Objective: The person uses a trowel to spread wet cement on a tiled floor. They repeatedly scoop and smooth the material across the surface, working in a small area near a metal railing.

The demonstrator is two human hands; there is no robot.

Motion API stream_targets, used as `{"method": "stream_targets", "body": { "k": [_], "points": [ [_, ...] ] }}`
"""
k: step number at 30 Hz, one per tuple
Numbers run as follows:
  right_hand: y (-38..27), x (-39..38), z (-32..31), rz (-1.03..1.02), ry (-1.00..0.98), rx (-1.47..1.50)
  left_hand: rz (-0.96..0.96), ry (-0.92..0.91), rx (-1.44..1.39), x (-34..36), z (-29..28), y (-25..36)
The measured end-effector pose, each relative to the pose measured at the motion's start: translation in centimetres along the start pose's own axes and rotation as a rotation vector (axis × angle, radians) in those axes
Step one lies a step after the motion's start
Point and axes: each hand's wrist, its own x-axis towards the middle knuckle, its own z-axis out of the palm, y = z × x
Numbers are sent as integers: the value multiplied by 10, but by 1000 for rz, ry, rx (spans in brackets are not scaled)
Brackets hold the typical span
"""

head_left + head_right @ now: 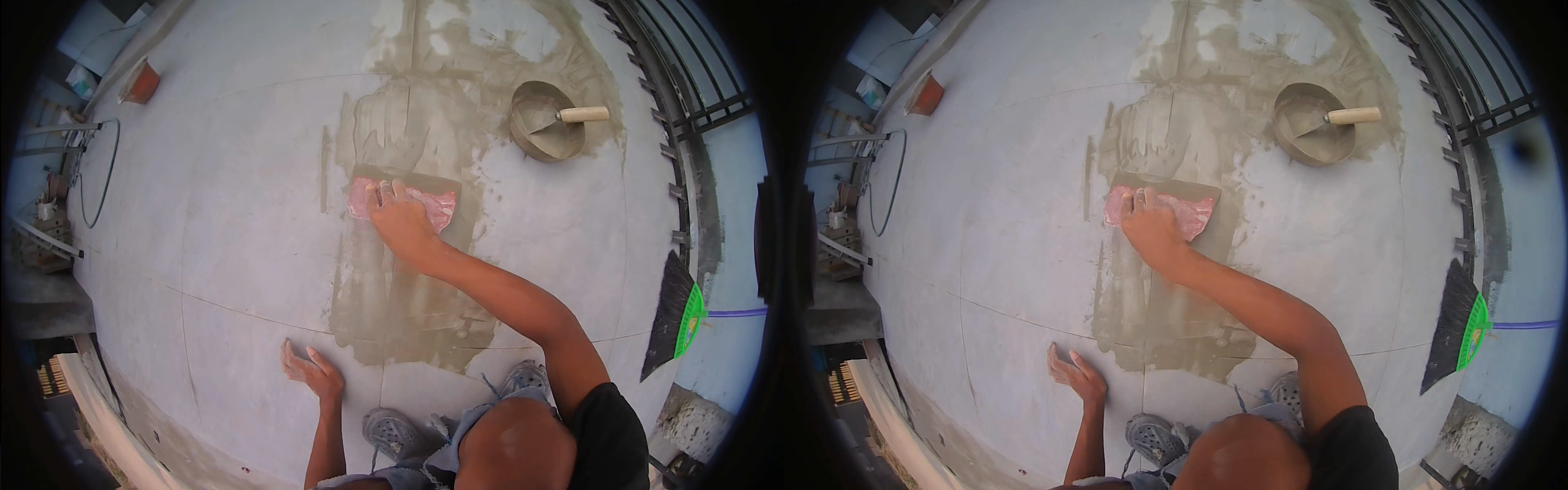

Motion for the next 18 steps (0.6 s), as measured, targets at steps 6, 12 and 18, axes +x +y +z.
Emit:
{"method": "stream_targets", "body": {
  "k": [6,12,18],
  "points": [
    [67,86,-8,96,-81,37,52,0,-27,-2,3,8],
    [3,-4,-45,16,78,78,69,13,3,2,-2,0],
    [-20,-87,-60,8,-33,107,62,19,-1,-1,3,3]
  ]
}}
